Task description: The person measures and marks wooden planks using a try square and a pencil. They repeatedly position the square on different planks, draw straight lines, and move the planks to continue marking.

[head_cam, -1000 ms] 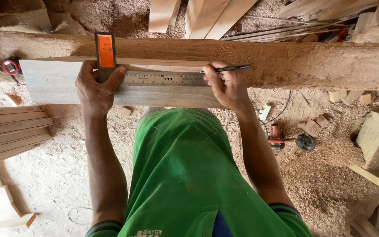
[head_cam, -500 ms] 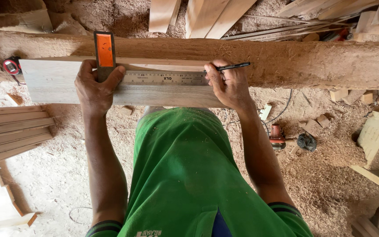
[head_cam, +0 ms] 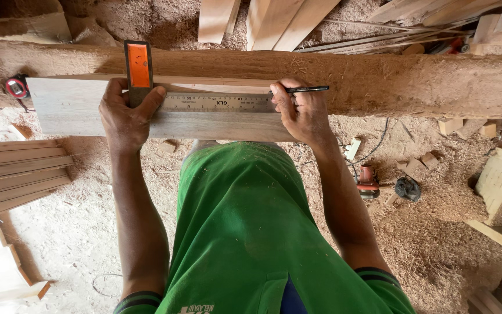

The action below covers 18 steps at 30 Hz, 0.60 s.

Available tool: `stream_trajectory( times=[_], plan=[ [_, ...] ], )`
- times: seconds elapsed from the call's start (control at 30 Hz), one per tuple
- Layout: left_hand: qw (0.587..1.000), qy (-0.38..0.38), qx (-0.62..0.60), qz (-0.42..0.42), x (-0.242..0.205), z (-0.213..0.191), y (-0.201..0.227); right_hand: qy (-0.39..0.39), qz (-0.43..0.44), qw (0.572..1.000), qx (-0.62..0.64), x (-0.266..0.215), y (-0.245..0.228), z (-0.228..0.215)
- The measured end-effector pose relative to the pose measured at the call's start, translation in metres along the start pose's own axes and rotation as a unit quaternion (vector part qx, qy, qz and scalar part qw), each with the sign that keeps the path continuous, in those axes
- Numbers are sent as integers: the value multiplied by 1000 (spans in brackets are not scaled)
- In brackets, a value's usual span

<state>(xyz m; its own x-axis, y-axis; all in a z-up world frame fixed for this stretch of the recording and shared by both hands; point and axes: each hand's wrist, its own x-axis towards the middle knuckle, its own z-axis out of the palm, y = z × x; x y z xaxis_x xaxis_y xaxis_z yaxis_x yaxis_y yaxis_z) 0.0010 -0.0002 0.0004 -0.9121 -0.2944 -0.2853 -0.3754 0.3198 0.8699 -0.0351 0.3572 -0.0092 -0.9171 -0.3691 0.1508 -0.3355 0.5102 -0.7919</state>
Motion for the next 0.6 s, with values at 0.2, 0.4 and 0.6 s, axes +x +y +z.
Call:
stream_trajectory(
  times=[0.2,0.4,0.6],
  plan=[
    [1000,3,0,-5,-1,1,1,0,-18,1000,-2,0,6,2],
    [1000,7,6,-9,0,0,0,40,78,978,188,2,14,-3],
    [1000,16,-4,-12,2,2,1,177,88,732,652,-9,29,-32]
  ],
)
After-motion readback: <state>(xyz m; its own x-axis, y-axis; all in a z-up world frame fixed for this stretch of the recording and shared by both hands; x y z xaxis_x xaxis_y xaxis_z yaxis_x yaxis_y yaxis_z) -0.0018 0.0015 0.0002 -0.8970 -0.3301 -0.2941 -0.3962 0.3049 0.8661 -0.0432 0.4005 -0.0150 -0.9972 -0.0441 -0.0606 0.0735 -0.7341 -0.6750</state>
